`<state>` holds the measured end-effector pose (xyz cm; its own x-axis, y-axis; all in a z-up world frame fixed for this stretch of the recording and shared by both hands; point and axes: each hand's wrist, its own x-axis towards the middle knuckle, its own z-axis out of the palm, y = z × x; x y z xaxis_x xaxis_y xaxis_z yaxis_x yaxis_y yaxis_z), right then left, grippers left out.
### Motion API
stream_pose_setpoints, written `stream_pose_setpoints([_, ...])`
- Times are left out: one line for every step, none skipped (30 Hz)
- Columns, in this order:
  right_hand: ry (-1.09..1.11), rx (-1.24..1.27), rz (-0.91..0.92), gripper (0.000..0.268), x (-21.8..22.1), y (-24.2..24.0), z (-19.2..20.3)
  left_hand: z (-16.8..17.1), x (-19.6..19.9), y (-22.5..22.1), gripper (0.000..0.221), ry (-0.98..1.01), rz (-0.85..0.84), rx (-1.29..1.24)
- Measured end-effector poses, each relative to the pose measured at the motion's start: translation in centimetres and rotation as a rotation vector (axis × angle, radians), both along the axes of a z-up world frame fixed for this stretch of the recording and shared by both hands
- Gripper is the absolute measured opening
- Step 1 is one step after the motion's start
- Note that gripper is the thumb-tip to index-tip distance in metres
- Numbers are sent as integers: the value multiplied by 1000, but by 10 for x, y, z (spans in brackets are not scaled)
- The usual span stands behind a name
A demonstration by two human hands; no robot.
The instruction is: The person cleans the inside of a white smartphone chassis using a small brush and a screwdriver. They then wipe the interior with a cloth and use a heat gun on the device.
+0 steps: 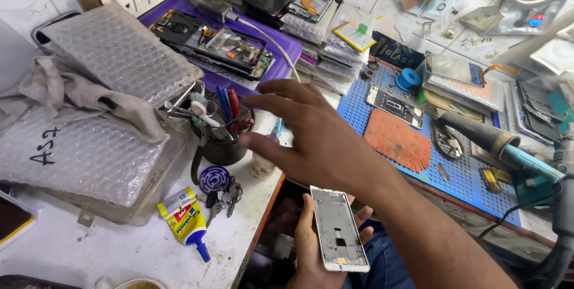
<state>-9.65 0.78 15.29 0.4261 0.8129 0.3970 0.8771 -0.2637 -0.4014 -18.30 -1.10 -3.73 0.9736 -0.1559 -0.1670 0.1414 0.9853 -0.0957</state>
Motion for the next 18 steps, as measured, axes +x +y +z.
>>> stream_pose_setpoints([-107,-9,11,49,2,19,-4,0,0,1,72,42,-9,-5])
stream_pose_setpoints([-214,-20,15,50,6,35,-10,-1,0,1,71,85,-27,-12])
stream_pose_setpoints([-222,-3,24,40,10,48,-17,-2,0,1,70,55,-4,-11])
stream_pose_setpoints([-228,12,30,31,15,58,-24,-4,0,1,68,27,15,-13])
stream_pose_setpoints([-234,27,36,22,20,62,-29,-6,0,0,67,-1,35,-15])
stream_pose_setpoints([-153,111,14,23,23,65,-31,-8,1,1,65,-58,26,-43])
stream_pose_setpoints([-74,195,-8,24,26,64,-29,-11,2,1,64,-116,19,-72])
stream_pose_setpoints([4,286,-31,25,27,60,-21,-13,1,2,64,-173,13,-95])
stream_pose_setpoints([148,409,14,22,26,51,-10,-15,-1,3,63,-121,-22,-113])
stream_pose_setpoints([269,514,71,21,28,36,7,-15,1,5,62,-68,-52,-129])
stream_pose_setpoints([386,622,132,21,30,21,25,-15,2,6,61,-16,-82,-145])
stream_pose_setpoints([568,720,73,22,27,-1,39,-15,3,7,61,-64,-72,-173])
stream_pose_setpoints([748,841,15,24,27,-26,50,-14,4,8,60,-113,-62,-201])
stream_pose_setpoints([948,905,-2,28,16,-56,48,-13,3,8,60,-156,-56,-230])
stream_pose_setpoints([1147,987,-29,32,4,-88,46,-12,3,9,60,-152,-56,-228])
stream_pose_setpoints([1237,964,42,35,-6,-109,26,-12,3,9,59,-154,-55,-227])
stream_pose_setpoints([1326,937,107,38,-16,-132,4,-11,3,9,59,-157,-55,-225])
stream_pose_setpoints([1377,867,78,40,-30,-150,-25,-10,5,10,60,-162,-67,-216])
